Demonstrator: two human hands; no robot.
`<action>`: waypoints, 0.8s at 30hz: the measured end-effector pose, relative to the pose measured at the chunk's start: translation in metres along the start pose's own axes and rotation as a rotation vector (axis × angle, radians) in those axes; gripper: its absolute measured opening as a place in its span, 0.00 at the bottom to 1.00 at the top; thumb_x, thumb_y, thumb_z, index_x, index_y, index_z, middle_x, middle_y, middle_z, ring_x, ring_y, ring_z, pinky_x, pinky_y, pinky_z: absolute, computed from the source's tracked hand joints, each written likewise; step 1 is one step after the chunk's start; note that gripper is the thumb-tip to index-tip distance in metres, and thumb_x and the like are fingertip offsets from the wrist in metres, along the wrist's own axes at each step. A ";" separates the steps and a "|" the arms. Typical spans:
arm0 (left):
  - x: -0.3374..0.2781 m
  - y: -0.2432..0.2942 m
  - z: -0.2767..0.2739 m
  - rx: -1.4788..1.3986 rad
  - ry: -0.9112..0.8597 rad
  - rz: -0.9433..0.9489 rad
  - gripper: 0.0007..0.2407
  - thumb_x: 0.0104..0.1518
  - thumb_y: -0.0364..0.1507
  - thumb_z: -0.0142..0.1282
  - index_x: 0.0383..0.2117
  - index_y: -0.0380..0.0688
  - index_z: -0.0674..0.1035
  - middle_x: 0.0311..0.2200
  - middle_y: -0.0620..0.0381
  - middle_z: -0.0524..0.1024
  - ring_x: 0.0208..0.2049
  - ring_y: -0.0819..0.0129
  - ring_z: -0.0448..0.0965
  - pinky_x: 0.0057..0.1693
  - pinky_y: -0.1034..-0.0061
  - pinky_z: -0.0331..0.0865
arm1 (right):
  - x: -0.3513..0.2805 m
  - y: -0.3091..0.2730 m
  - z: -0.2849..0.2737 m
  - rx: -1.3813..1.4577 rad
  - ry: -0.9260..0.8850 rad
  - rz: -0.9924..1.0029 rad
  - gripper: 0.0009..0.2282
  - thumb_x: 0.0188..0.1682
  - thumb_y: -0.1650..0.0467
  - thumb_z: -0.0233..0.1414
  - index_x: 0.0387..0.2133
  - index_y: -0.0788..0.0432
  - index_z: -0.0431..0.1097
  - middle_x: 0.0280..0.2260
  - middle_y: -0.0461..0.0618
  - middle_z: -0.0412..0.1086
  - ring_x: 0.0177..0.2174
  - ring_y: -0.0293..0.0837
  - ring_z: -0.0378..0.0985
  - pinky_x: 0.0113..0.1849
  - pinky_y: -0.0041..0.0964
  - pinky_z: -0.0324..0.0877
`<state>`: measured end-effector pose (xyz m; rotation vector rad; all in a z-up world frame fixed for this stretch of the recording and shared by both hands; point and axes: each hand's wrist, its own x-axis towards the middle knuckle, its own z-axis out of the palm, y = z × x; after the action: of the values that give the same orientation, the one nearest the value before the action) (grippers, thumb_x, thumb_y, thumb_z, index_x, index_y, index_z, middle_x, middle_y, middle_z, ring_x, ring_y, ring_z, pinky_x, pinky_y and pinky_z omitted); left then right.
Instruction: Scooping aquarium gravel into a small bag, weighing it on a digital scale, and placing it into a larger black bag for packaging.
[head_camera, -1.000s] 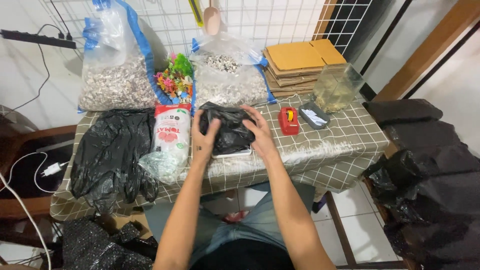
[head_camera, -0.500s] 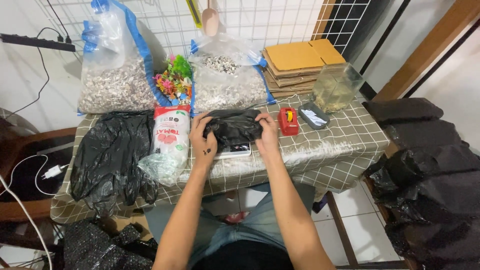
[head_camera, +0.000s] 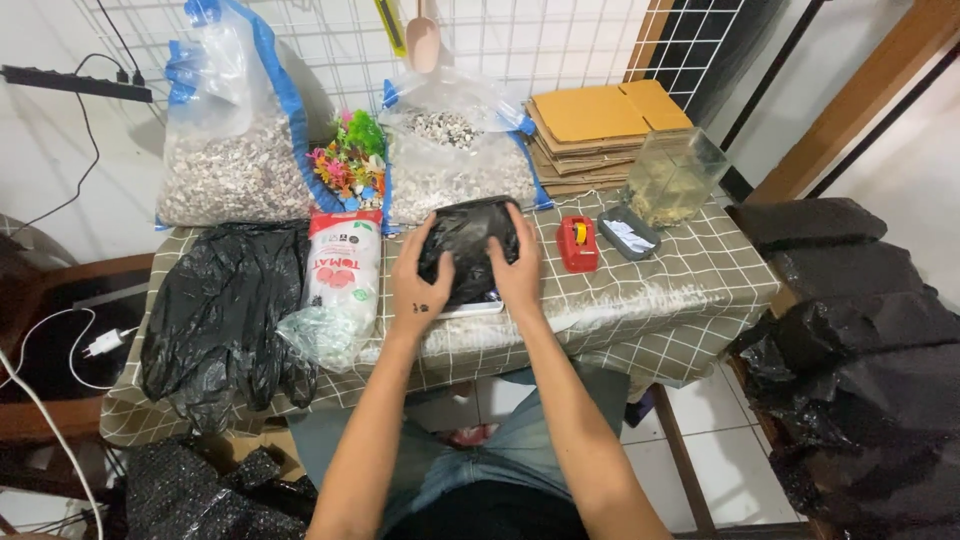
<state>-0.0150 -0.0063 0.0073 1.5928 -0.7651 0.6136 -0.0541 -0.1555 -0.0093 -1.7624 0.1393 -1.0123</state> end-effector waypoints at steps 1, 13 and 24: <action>0.000 0.003 0.000 -0.001 0.001 -0.001 0.22 0.58 0.21 0.53 0.61 0.46 0.74 0.48 0.49 0.78 0.52 0.51 0.77 0.60 0.55 0.67 | 0.000 -0.001 -0.001 -0.001 -0.001 0.000 0.27 0.50 0.79 0.54 0.65 0.54 0.62 0.52 0.63 0.66 0.56 0.63 0.67 0.56 0.55 0.62; 0.009 0.016 -0.017 -0.131 0.120 -0.048 0.10 0.48 0.15 0.36 0.31 0.44 0.68 0.37 0.47 0.75 0.49 0.45 0.77 0.57 0.53 0.68 | 0.010 0.023 -0.005 0.236 0.261 0.088 0.25 0.45 0.76 0.57 0.55 0.49 0.56 0.51 0.54 0.66 0.53 0.51 0.69 0.54 0.49 0.64; 0.016 -0.031 -0.032 -0.065 0.360 -0.321 0.16 0.52 0.13 0.43 0.41 0.46 0.78 0.40 0.52 0.73 0.46 0.58 0.74 0.56 0.66 0.66 | 0.015 0.040 0.020 -0.005 -0.334 0.285 0.29 0.55 0.47 0.47 0.65 0.46 0.63 0.64 0.49 0.58 0.67 0.52 0.52 0.64 0.51 0.50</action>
<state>0.0199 0.0258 0.0046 1.4518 -0.2521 0.6092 -0.0167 -0.1669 -0.0356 -1.8284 0.1757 -0.5063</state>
